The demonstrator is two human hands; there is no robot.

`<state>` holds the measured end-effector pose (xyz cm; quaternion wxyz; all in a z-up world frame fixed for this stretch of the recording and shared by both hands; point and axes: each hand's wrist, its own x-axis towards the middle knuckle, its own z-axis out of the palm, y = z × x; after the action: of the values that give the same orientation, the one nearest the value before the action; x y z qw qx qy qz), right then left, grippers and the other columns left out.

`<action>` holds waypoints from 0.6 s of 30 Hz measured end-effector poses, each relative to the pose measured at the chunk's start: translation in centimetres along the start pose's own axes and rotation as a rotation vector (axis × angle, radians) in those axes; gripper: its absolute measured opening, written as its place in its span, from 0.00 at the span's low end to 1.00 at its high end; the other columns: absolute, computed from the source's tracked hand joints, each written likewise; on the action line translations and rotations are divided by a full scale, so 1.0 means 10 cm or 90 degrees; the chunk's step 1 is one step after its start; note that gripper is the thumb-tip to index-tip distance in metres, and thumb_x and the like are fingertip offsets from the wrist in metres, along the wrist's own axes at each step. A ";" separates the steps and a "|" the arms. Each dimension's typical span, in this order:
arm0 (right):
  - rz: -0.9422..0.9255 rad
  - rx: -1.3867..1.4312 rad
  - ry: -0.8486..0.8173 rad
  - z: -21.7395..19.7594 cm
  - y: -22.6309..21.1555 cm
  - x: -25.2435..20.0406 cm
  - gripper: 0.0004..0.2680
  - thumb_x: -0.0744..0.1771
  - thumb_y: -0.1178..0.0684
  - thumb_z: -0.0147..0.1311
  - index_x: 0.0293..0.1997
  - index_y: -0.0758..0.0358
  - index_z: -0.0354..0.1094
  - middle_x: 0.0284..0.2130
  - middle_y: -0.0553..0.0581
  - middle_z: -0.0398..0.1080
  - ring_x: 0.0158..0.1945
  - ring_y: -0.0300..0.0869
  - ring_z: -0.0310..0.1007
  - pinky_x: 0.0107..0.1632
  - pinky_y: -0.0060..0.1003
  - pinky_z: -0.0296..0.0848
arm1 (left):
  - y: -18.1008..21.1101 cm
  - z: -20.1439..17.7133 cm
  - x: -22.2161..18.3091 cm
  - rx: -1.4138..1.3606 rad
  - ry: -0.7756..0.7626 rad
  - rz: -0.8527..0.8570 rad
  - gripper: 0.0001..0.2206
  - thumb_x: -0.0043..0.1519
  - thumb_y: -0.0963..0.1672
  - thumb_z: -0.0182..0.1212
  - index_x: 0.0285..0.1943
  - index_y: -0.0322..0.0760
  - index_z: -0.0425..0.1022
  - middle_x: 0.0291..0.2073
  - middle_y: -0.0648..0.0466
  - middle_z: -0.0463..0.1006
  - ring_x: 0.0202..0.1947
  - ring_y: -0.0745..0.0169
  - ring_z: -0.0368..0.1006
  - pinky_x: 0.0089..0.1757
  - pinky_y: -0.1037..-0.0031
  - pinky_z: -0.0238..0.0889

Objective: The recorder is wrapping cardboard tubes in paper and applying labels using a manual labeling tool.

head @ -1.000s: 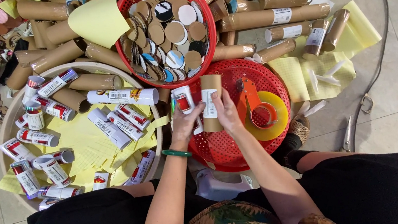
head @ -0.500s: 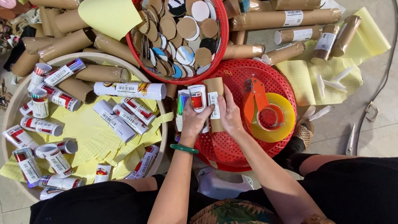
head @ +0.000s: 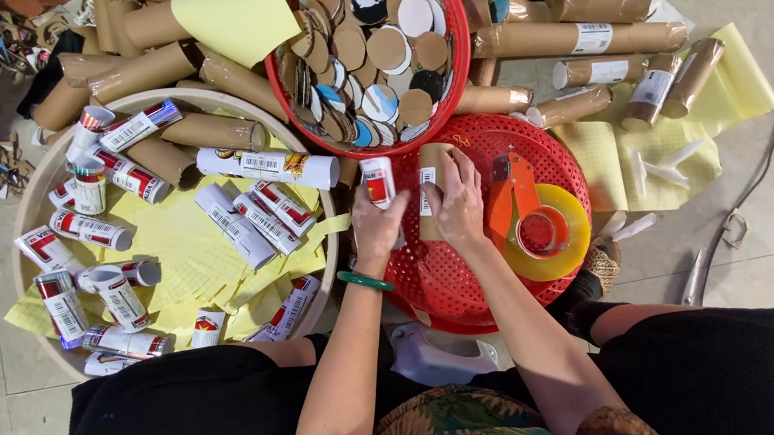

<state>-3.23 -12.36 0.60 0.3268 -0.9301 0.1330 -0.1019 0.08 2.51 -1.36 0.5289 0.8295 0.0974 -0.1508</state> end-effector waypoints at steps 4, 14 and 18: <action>-0.105 -0.067 0.052 0.04 -0.07 0.01 0.23 0.65 0.53 0.62 0.66 0.67 0.60 0.65 0.69 0.57 0.66 0.63 0.58 0.66 0.57 0.61 | -0.04 -0.16 0.10 -0.148 0.045 -0.138 0.39 0.50 0.54 0.69 0.68 0.31 0.63 0.56 0.40 0.76 0.56 0.45 0.73 0.55 0.60 0.64; -0.196 0.051 -0.188 0.59 -0.59 0.18 0.18 0.66 0.56 0.61 0.64 0.60 0.63 0.56 0.65 0.69 0.61 0.56 0.68 0.65 0.47 0.68 | -0.28 -1.38 0.50 -0.195 0.272 -0.156 0.49 0.57 0.56 0.74 0.75 0.21 0.49 0.70 0.31 0.55 0.70 0.35 0.52 0.64 0.56 0.47; -0.075 0.213 -0.324 1.01 -0.75 0.37 0.22 0.65 0.58 0.59 0.66 0.62 0.56 0.47 0.65 0.73 0.52 0.52 0.78 0.57 0.44 0.76 | -0.48 -1.62 0.56 -0.340 0.410 -0.151 0.40 0.50 0.56 0.67 0.64 0.19 0.69 0.56 0.34 0.79 0.57 0.38 0.76 0.57 0.61 0.66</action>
<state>4.41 -2.05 -2.03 0.4919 -0.8651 -0.0259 0.0950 6.17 19.22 -1.00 0.6463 0.6515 0.3877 0.0865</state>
